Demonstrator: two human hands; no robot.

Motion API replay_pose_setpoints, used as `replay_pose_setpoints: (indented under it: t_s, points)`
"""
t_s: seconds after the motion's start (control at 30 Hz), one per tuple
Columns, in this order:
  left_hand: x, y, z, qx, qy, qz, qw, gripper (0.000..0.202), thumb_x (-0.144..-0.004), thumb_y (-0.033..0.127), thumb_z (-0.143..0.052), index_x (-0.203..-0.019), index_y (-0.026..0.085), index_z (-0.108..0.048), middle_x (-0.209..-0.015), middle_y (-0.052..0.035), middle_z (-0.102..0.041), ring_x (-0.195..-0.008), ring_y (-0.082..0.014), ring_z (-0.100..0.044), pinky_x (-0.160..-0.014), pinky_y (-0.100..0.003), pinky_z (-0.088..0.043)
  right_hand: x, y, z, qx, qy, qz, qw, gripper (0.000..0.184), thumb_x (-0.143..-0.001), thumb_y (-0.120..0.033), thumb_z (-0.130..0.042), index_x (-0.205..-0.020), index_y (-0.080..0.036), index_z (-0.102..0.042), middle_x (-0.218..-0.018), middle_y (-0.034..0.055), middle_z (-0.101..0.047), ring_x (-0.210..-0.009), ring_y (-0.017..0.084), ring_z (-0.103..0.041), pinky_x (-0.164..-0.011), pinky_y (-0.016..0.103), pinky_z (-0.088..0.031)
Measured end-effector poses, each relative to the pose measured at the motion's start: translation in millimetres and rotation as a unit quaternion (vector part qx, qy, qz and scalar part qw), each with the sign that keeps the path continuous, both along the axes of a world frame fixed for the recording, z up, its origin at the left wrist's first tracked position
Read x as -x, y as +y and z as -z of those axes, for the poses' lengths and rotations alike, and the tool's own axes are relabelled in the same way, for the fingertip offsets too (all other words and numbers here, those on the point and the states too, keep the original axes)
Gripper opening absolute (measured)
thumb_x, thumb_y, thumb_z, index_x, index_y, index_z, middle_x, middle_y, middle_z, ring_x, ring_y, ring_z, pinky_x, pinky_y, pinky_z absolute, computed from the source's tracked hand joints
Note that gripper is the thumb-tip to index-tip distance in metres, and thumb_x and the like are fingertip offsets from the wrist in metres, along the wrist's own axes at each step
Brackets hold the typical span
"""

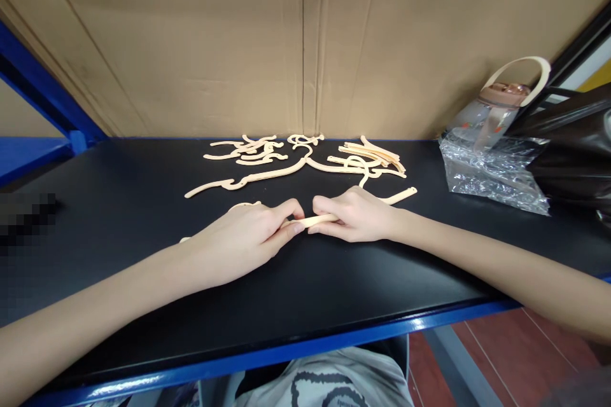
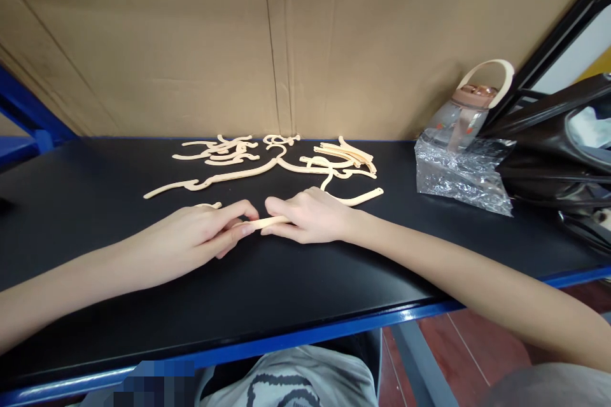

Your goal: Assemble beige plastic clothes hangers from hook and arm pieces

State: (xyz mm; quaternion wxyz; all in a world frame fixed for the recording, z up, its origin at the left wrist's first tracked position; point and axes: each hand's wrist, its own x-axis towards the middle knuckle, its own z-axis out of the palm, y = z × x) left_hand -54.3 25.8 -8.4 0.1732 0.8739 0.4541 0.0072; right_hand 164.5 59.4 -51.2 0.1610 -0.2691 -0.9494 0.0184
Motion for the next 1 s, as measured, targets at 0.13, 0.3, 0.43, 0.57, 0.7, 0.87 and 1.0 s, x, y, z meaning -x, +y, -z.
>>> replay_pose_setpoints:
  t_s: [0.13, 0.3, 0.43, 0.57, 0.7, 0.87, 1.0]
  points:
    - [3.2, 6.1, 10.5, 0.06, -0.088, -0.068, 0.992, 0.034, -0.09, 0.056, -0.041, -0.086, 0.025, -0.055, -0.066, 0.0065, -0.064, -0.057, -0.0129, -0.055, -0.055, -0.024, -0.035, -1.3, 0.3, 1.2, -0.013, -0.009, 0.026, 1.0, 0.03, -0.095, -0.047, -0.041, -0.082, -0.021, -0.045, -0.055, -0.0063, -0.041, -0.046, 0.009, -0.036, -0.047, 0.022, -0.017]
    - [4.2, 13.9, 16.5, 0.181, -0.192, -0.111, 0.958, 0.033, -0.085, 0.053, -0.052, -0.079, 0.021, -0.054, -0.067, 0.0046, -0.066, -0.051, -0.0096, -0.052, -0.05, -0.021, -0.038, -0.4, -0.6, 0.4, -0.019, -0.024, 0.031, 0.999, 0.031, -0.096, -0.048, -0.039, -0.083, -0.02, -0.044, -0.062, -0.0039, -0.051, -0.047, 0.01, -0.039, -0.047, 0.023, -0.018]
    - [2.3, 15.8, 15.1, 0.213, -0.209, -0.111, 0.948, 0.036, -0.086, 0.054, -0.049, -0.079, 0.019, -0.053, -0.068, 0.0027, -0.066, -0.05, -0.0091, -0.051, -0.045, -0.02, -0.036, 0.7, -0.8, 0.0, -0.025, -0.032, 0.031, 0.999, 0.031, -0.097, -0.048, -0.036, -0.084, -0.02, -0.043, -0.063, -0.0031, -0.053, -0.048, 0.011, -0.041, -0.047, 0.023, -0.018]
    - [1.9, 14.2, 11.6, 0.194, -0.194, -0.091, 0.957, 0.037, -0.087, 0.054, -0.047, -0.081, 0.019, -0.053, -0.068, 0.0025, -0.064, -0.05, -0.0088, -0.051, -0.046, -0.02, -0.036, 1.5, -1.5, -0.7, -0.026, -0.044, 0.035, 0.998, 0.031, -0.097, -0.048, -0.035, -0.086, -0.02, -0.043, -0.065, -0.0023, -0.056, -0.048, 0.011, -0.043, -0.047, 0.023, -0.017]
    - [2.6, 13.4, 9.8, 0.176, -0.174, -0.076, 0.966, 0.034, -0.089, 0.051, -0.045, -0.081, 0.019, -0.054, -0.069, 0.0029, -0.064, -0.051, -0.009, -0.051, -0.048, -0.021, -0.037, 2.7, -2.7, -1.7, -0.018, -0.054, 0.04, 0.998, 0.031, -0.097, -0.048, -0.035, -0.087, -0.02, -0.043, -0.067, -0.0014, -0.058, -0.049, 0.012, -0.045, -0.047, 0.023, -0.017]
    - [4.4, 12.5, 12.8, 0.152, -0.16, -0.064, 0.973, 0.034, -0.091, 0.051, -0.042, -0.081, 0.02, -0.054, -0.07, 0.0047, -0.064, -0.054, -0.0099, -0.053, -0.054, -0.022, -0.039, 2.6, -3.3, -2.6, -0.018, -0.056, 0.042, 0.997, 0.031, -0.097, -0.048, -0.035, -0.088, -0.02, -0.044, -0.068, -0.0012, -0.058, -0.049, 0.011, -0.045, -0.047, 0.023, -0.017]
    - [2.1, 7.2, 9.2, 0.059, -0.088, -0.052, 0.993, 0.035, -0.092, 0.054, -0.039, -0.081, 0.023, -0.052, -0.067, 0.0052, -0.063, -0.055, -0.0122, -0.054, -0.052, -0.023, -0.034, 1.9, -3.4, -3.0, -0.019, -0.052, 0.042, 0.998, 0.031, -0.097, -0.047, -0.037, -0.086, -0.02, -0.045, -0.067, -0.0018, -0.057, -0.048, 0.011, -0.044, -0.047, 0.023, -0.017]
